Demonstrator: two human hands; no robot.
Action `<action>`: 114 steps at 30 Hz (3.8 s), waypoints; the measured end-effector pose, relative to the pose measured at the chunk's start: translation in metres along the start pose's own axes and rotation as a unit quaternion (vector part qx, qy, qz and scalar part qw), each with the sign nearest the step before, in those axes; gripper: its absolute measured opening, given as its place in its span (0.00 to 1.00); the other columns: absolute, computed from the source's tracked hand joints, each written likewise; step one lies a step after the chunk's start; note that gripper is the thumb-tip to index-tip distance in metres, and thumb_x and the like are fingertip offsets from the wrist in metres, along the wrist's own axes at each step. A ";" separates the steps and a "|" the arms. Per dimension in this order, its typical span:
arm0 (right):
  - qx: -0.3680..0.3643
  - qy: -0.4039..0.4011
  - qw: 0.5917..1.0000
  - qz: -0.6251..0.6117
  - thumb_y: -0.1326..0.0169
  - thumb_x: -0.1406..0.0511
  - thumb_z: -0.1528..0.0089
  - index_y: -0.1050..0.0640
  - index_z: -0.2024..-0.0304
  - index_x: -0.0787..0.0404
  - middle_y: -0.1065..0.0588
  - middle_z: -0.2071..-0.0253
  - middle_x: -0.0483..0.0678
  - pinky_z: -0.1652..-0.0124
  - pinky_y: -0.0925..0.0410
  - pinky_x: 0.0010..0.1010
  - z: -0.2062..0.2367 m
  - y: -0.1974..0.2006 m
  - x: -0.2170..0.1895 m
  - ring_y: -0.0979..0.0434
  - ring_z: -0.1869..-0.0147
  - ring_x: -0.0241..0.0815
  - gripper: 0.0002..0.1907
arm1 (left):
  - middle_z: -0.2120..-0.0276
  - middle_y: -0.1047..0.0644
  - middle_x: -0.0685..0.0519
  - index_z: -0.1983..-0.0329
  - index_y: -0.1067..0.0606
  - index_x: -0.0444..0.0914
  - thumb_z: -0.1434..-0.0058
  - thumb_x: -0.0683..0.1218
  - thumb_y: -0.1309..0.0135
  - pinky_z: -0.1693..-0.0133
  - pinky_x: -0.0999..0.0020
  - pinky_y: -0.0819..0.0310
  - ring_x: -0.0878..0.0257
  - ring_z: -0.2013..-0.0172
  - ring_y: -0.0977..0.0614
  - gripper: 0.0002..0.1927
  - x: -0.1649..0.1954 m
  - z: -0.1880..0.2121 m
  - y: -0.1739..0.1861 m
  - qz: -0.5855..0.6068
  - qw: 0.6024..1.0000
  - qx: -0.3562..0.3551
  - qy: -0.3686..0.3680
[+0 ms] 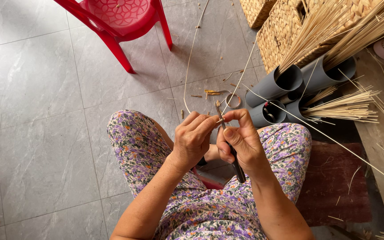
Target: The person sits on the floor and splits thin bamboo strips by hand, then uses a small knife to shave and trim the strips, working them one at a time on their lap and setting finished strips aside.
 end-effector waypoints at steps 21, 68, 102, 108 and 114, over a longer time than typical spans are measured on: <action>-0.049 0.143 0.923 0.355 0.47 0.68 0.29 0.37 0.44 0.62 0.21 0.60 0.48 0.57 0.26 0.24 0.001 -0.001 0.028 0.18 0.56 0.35 0.16 | 0.76 0.23 0.58 0.62 0.19 0.35 0.28 0.52 0.49 0.72 0.78 0.31 0.74 0.74 0.25 0.17 -0.052 0.058 0.011 0.300 0.828 -0.195 0.432; 0.022 0.007 0.993 0.117 0.44 0.66 0.32 0.26 0.43 0.67 0.31 0.73 0.37 0.76 0.43 0.17 -0.017 0.021 0.076 0.36 0.73 0.23 0.16 | 0.85 0.38 0.62 0.59 0.24 0.38 0.25 0.51 0.55 0.79 0.77 0.49 0.75 0.83 0.41 0.15 -0.036 0.114 -0.023 0.519 0.717 -0.074 0.459; 0.087 0.010 0.984 0.153 0.44 0.64 0.31 0.22 0.46 0.67 0.29 0.74 0.39 0.75 0.41 0.17 -0.037 0.066 0.052 0.36 0.75 0.26 0.15 | 0.85 0.40 0.61 0.61 0.25 0.35 0.26 0.50 0.54 0.79 0.74 0.52 0.73 0.83 0.42 0.14 0.009 0.199 0.003 0.526 0.670 -0.071 0.519; 0.088 -0.015 0.980 0.176 0.43 0.63 0.33 0.22 0.45 0.67 0.29 0.75 0.39 0.76 0.41 0.16 -0.047 0.077 0.058 0.34 0.75 0.25 0.16 | 0.86 0.39 0.61 0.62 0.23 0.35 0.26 0.50 0.53 0.80 0.75 0.51 0.73 0.84 0.41 0.15 0.004 0.209 0.019 0.467 0.712 -0.080 0.518; 0.083 -0.008 0.982 0.168 0.42 0.62 0.33 0.23 0.45 0.68 0.27 0.75 0.40 0.76 0.40 0.16 -0.051 0.075 0.069 0.33 0.75 0.26 0.18 | 0.85 0.38 0.62 0.63 0.22 0.36 0.27 0.50 0.54 0.80 0.76 0.48 0.73 0.84 0.39 0.16 0.003 0.213 0.028 0.422 0.744 -0.099 0.509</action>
Point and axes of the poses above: each hand's wrist, its own z-axis away from the middle knuckle, its own y-axis out of the back of the hand, x = y × z, the point moved 7 cm from there along -z, towards the middle knuckle
